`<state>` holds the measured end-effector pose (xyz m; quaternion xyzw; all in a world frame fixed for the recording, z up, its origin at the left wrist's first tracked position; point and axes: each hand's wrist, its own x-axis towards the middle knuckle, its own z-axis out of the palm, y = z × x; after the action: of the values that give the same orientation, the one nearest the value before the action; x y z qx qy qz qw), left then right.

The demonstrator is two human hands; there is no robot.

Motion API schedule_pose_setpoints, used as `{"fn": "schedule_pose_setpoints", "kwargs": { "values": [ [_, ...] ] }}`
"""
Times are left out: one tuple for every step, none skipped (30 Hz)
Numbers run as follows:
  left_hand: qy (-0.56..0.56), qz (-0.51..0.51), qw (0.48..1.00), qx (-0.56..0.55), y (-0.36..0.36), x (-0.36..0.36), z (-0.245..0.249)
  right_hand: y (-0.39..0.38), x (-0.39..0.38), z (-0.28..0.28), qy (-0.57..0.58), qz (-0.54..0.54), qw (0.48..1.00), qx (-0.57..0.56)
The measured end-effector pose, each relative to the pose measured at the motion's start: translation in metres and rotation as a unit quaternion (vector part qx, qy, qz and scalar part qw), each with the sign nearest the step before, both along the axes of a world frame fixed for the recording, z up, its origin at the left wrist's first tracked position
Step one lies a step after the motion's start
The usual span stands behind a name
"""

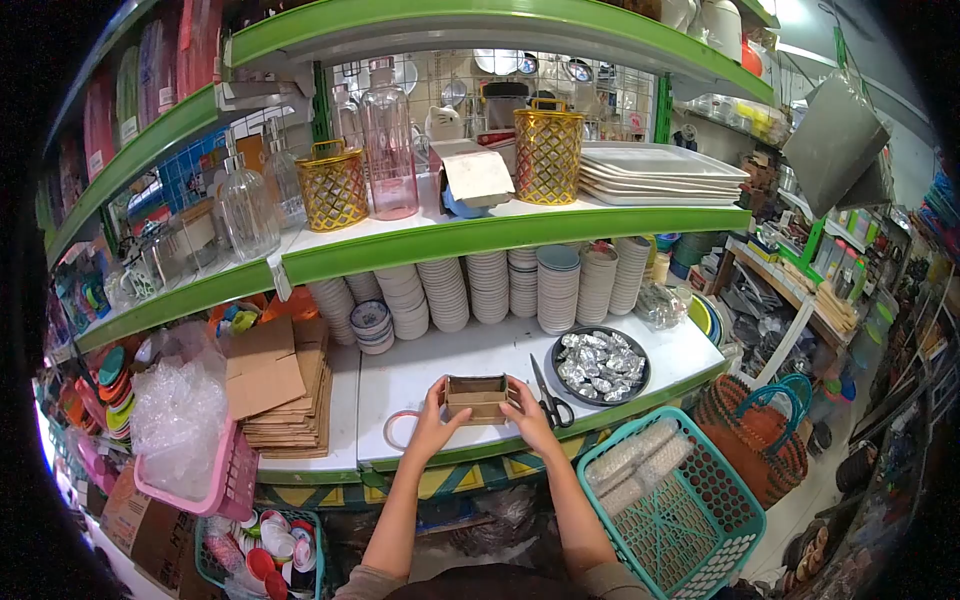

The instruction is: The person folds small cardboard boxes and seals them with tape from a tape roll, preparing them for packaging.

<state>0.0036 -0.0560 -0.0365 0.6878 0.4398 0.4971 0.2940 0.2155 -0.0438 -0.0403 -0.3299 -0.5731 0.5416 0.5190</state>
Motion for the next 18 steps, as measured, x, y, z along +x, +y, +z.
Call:
{"fn": "schedule_pose_setpoints", "kwargs": {
  "values": [
    [0.0,-0.001,1.0,0.0,-0.003,0.003,0.003,0.0,0.0,0.0,0.0,-0.001,1.0,0.0],
    [0.007,0.007,1.0,0.004,-0.005,0.007,0.006,-0.001,0.0,-0.001,-0.001,-0.003,1.0,0.003],
    [0.014,0.015,1.0,0.008,-0.006,0.009,0.008,-0.001,-0.001,-0.001,-0.002,-0.005,1.0,0.006],
    [0.015,0.014,1.0,0.008,-0.007,0.01,0.008,-0.002,-0.002,-0.001,-0.001,-0.006,1.0,0.005],
    [0.023,0.02,1.0,0.006,-0.007,0.012,0.009,-0.003,-0.003,-0.001,-0.005,-0.011,1.0,0.011],
    [0.031,0.026,0.999,0.004,-0.007,0.013,0.007,-0.004,-0.003,0.0,-0.009,-0.015,1.0,0.017],
    [0.031,0.026,0.999,0.003,-0.007,0.013,0.005,-0.006,-0.003,0.001,-0.009,-0.016,1.0,0.016],
    [0.034,0.025,0.999,-0.003,-0.006,0.014,0.002,-0.007,-0.003,0.002,-0.007,-0.012,1.0,0.011],
    [0.037,0.024,0.999,-0.009,-0.006,0.014,0.001,-0.008,-0.004,0.005,-0.005,-0.009,1.0,0.006],
    [0.037,0.023,0.999,-0.009,-0.006,0.014,0.0,-0.01,-0.006,0.008,-0.005,-0.01,1.0,0.006],
    [0.037,0.023,0.999,-0.01,-0.006,0.014,-0.001,-0.013,-0.009,0.009,-0.004,-0.034,0.999,0.022],
    [0.038,0.023,0.999,-0.01,-0.007,0.014,0.0,-0.015,-0.013,0.012,-0.004,-0.059,0.998,0.037],
    [0.039,0.023,0.999,-0.01,-0.006,0.013,0.002,-0.017,-0.015,0.016,-0.003,-0.059,0.998,0.037],
    [0.04,0.025,0.999,-0.004,-0.006,0.013,0.002,-0.019,-0.018,0.019,-0.096,-0.152,0.976,0.126],
    [0.042,0.028,0.999,0.001,-0.007,0.013,0.002,-0.023,-0.02,0.024,-0.187,-0.24,0.929,0.211],
    [0.043,0.028,0.999,-0.001,-0.007,0.013,0.001,-0.031,-0.025,0.043,-0.23,-0.277,0.889,0.282],
    [0.048,0.028,0.998,0.002,-0.008,0.013,0.001,-0.033,-0.027,0.049,-0.23,-0.277,0.89,0.28],
    [0.055,0.029,0.998,0.006,-0.008,0.013,0.0,-0.035,-0.029,0.053,-0.296,-0.285,0.852,0.323]
  ]
}}
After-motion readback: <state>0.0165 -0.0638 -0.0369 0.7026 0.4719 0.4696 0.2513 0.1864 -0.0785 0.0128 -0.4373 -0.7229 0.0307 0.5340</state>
